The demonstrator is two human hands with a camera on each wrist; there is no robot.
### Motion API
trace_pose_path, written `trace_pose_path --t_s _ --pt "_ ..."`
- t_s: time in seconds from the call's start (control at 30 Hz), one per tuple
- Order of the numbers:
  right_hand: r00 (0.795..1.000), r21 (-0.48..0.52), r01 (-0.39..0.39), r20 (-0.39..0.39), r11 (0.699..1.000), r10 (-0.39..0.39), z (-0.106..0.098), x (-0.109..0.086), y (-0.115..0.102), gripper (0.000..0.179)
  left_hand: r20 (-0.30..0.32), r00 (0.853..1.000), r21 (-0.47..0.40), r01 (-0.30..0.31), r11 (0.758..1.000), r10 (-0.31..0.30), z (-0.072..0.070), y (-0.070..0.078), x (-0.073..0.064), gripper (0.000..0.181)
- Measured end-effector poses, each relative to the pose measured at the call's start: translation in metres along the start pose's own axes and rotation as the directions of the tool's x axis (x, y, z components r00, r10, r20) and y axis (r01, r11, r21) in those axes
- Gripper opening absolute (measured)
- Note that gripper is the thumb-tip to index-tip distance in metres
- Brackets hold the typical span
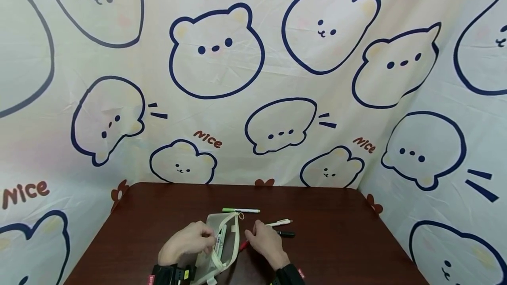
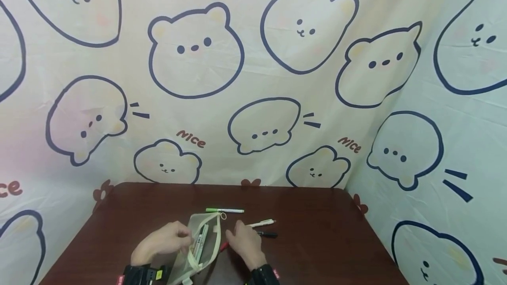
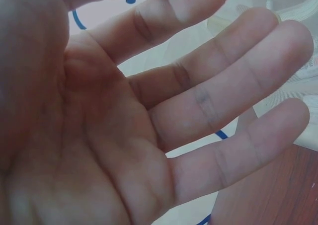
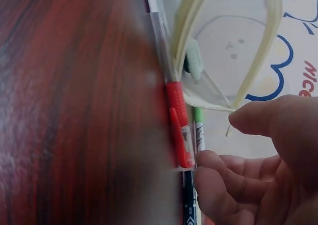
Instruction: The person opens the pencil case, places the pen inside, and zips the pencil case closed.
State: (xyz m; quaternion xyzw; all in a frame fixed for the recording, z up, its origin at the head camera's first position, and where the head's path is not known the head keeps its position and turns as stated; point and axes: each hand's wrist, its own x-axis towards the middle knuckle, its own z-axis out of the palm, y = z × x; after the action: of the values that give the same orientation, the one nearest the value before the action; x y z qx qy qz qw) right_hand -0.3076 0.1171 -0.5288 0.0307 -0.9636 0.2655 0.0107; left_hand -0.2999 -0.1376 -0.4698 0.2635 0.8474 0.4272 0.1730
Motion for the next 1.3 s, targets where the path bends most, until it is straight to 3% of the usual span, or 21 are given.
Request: trace_pose_path --t_s 0.1,0.23,0.53,0.77,1.03,1.3 --pt "0.999 -0.076 -0.013 -0.047 0.997 0.01 0.006 -0.001 -0.002 0.034 0.001 1.0 -0.002 0.004 1.0 -0.004 0.001 0.0 0.0 0.02" --pt "0.998 -0.149 -0.032 -0.051 0.988 0.024 0.011 0.001 -0.004 0.039 0.003 1.0 -0.004 0.01 1.0 -0.01 0.002 -0.001 0.001 0.019" --pt "0.999 -0.195 -0.045 -0.015 0.98 0.043 0.016 0.001 -0.006 0.028 0.007 1.0 -0.011 0.004 1.0 -0.003 0.001 -0.001 0.001 0.019" --pt "1.0 -0.167 -0.021 -0.022 0.986 0.017 0.018 0.001 -0.007 0.019 0.0 1.0 0.008 -0.018 1.0 0.018 0.0 -0.002 0.002 0.021" --pt "1.0 -0.139 0.012 -0.003 0.99 -0.012 0.016 0.0 -0.006 0.018 0.0 1.0 -0.026 -0.004 1.0 0.004 0.0 -0.002 0.002 0.023" --pt "0.997 0.013 0.021 0.079 1.0 -0.022 0.007 0.001 0.001 0.021 -0.009 1.0 -0.018 -0.001 1.0 0.0 0.001 -0.003 0.002 0.021"
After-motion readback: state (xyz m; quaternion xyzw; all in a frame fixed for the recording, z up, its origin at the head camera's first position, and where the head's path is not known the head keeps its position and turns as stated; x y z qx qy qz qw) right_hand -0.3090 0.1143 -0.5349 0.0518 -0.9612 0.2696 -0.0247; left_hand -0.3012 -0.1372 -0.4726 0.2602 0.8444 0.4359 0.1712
